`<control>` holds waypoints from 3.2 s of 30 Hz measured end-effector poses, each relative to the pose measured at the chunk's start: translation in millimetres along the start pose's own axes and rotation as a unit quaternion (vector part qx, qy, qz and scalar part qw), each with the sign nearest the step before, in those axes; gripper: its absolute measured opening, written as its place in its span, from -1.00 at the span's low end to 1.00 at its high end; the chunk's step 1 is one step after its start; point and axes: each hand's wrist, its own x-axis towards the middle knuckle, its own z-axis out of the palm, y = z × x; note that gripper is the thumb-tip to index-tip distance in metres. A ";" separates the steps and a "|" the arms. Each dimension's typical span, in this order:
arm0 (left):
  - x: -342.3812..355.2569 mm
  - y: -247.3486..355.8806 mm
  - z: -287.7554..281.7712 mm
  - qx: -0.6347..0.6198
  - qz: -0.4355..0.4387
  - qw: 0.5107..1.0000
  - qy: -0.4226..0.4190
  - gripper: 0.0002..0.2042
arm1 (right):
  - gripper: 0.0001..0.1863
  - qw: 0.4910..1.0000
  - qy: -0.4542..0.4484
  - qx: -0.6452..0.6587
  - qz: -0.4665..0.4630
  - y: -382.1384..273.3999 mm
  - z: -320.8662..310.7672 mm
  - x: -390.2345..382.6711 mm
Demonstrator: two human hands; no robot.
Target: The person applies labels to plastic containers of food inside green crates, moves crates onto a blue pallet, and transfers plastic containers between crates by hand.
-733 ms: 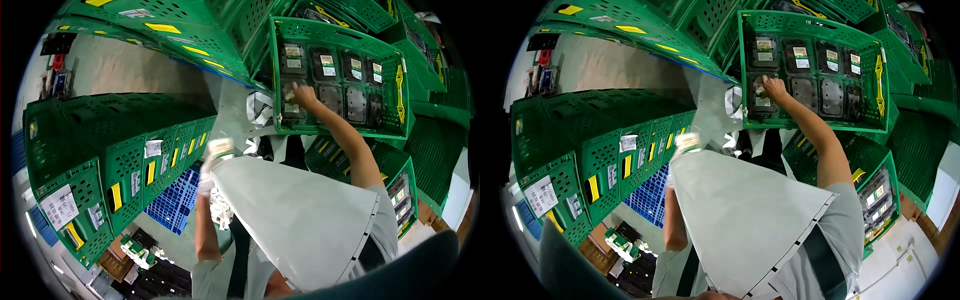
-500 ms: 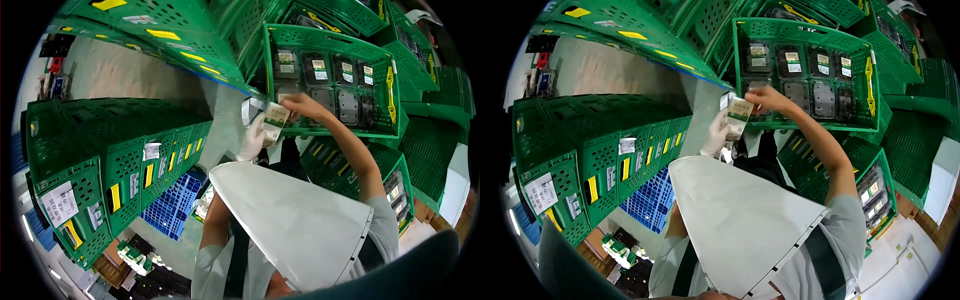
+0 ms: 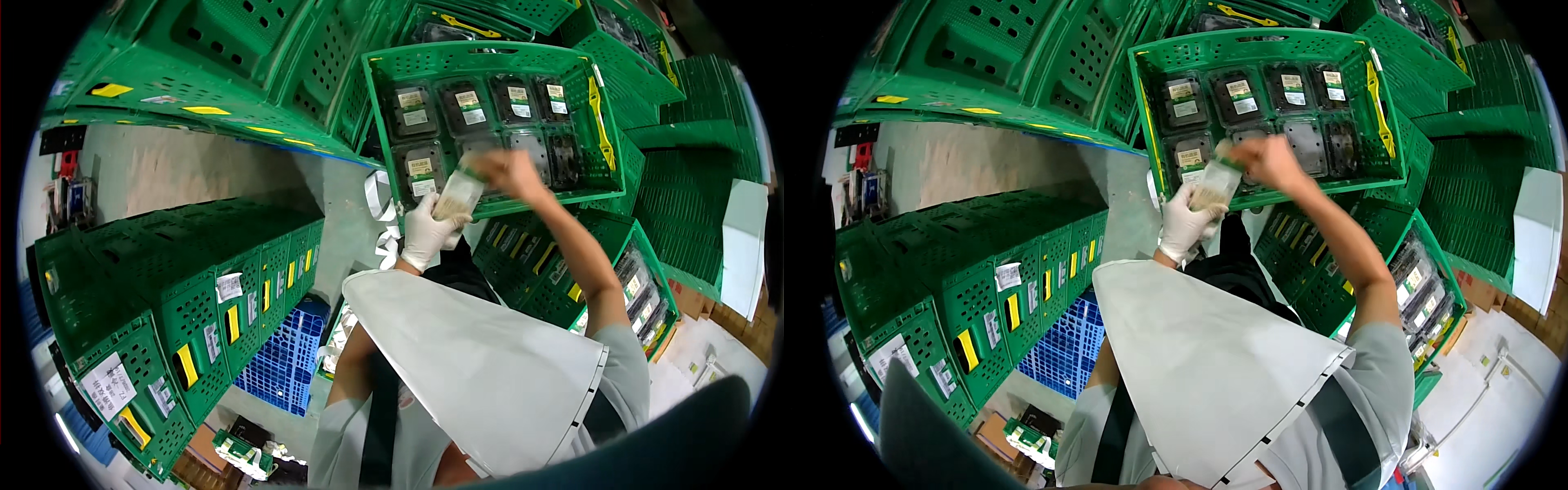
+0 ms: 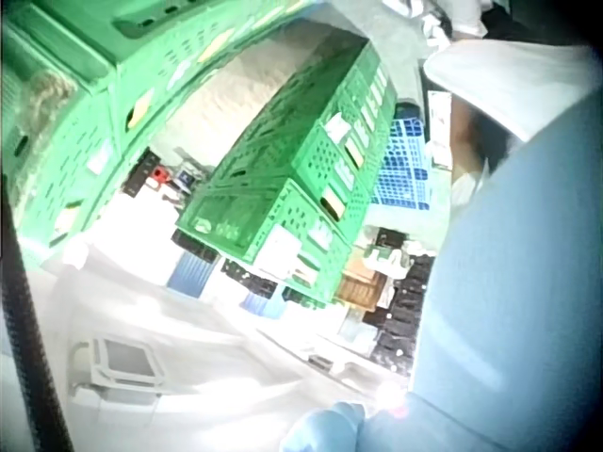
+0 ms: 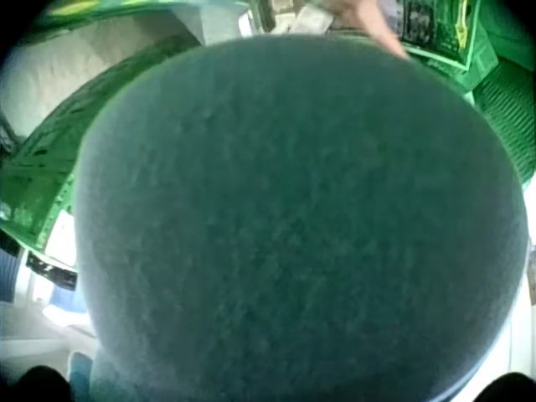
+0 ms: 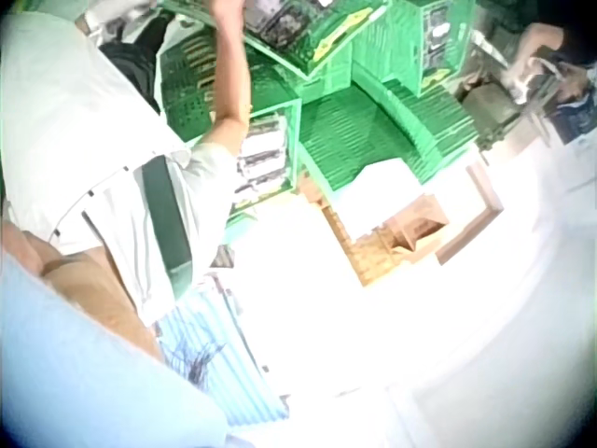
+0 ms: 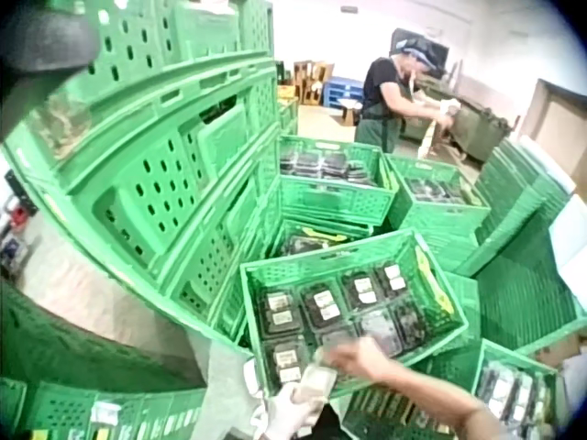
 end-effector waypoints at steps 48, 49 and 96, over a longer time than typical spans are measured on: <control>81.4 6.2 76.8 0.122 -0.171 0.961 -0.182 -0.73 | -0.58 0.882 -0.065 0.385 0.265 103.9 -76.7 -17.7; 82.2 9.2 81.3 0.135 -0.126 0.966 -0.179 -0.69 | -0.62 0.914 -0.093 0.316 0.239 83.5 -80.0 -24.6; -57.3 3.1 -25.7 -0.036 -0.086 0.982 -0.165 -0.69 | -0.63 0.936 0.119 0.264 0.199 -58.6 45.6 -116.6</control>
